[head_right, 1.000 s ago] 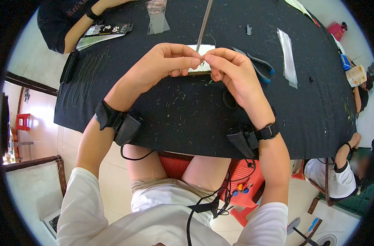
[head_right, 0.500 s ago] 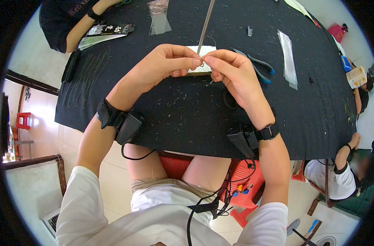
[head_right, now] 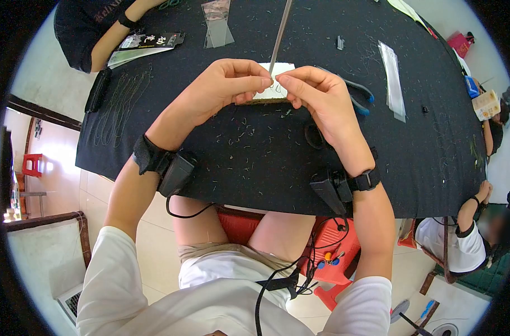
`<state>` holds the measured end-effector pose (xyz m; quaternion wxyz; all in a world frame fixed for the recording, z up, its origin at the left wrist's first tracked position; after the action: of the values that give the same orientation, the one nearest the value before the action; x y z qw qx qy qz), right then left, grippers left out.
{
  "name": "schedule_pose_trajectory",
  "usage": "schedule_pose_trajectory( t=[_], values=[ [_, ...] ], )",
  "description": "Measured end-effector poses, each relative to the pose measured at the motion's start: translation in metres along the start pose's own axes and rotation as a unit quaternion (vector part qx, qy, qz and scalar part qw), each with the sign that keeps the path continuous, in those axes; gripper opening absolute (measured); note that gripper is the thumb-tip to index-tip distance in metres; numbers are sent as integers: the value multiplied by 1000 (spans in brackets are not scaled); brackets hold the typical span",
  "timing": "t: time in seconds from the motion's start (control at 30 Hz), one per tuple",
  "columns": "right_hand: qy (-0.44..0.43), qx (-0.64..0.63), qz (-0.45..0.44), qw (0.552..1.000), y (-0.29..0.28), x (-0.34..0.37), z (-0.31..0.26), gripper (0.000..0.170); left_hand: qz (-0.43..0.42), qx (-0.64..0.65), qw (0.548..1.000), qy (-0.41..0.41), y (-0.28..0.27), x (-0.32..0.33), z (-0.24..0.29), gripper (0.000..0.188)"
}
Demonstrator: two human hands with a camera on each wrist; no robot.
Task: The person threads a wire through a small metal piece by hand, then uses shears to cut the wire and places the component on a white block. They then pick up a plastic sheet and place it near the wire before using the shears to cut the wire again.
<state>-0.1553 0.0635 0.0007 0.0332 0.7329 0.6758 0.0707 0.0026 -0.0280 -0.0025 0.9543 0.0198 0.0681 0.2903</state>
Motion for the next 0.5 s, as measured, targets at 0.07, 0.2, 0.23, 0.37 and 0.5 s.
schedule_pose_trajectory(
  t=[0.07,0.2,0.23,0.37,0.5],
  values=[
    [-5,-6,-6,1000,0,1,-1,16,-2,-10,1000,3,0,1,2,18],
    [-11,-2,-12,1000,0,1,-1,16,-20,-27,999,19,1,1,2,17],
    [-12,-4,-16,1000,0,1,-1,16,-17,-21,999,19,1,0,0,18],
    [-13,-6,-18,1000,0,1,-1,16,-20,-21,999,17,1,1,1,19],
    [-14,-11,-20,1000,0,0,-1,16,-20,-27,999,22,1,1,0,19]
  ],
)
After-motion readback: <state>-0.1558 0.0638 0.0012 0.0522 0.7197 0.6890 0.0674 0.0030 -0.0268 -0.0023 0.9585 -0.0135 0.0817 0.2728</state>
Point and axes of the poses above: each hand's wrist, its own x-axis away from the middle knuckle, its own y-axis out of the palm, z = x × y, the point moved 2 cm from there along -x, towards the middle knuckle, and after that the axes turned 7 degrees about y, right-handed, at the moved point
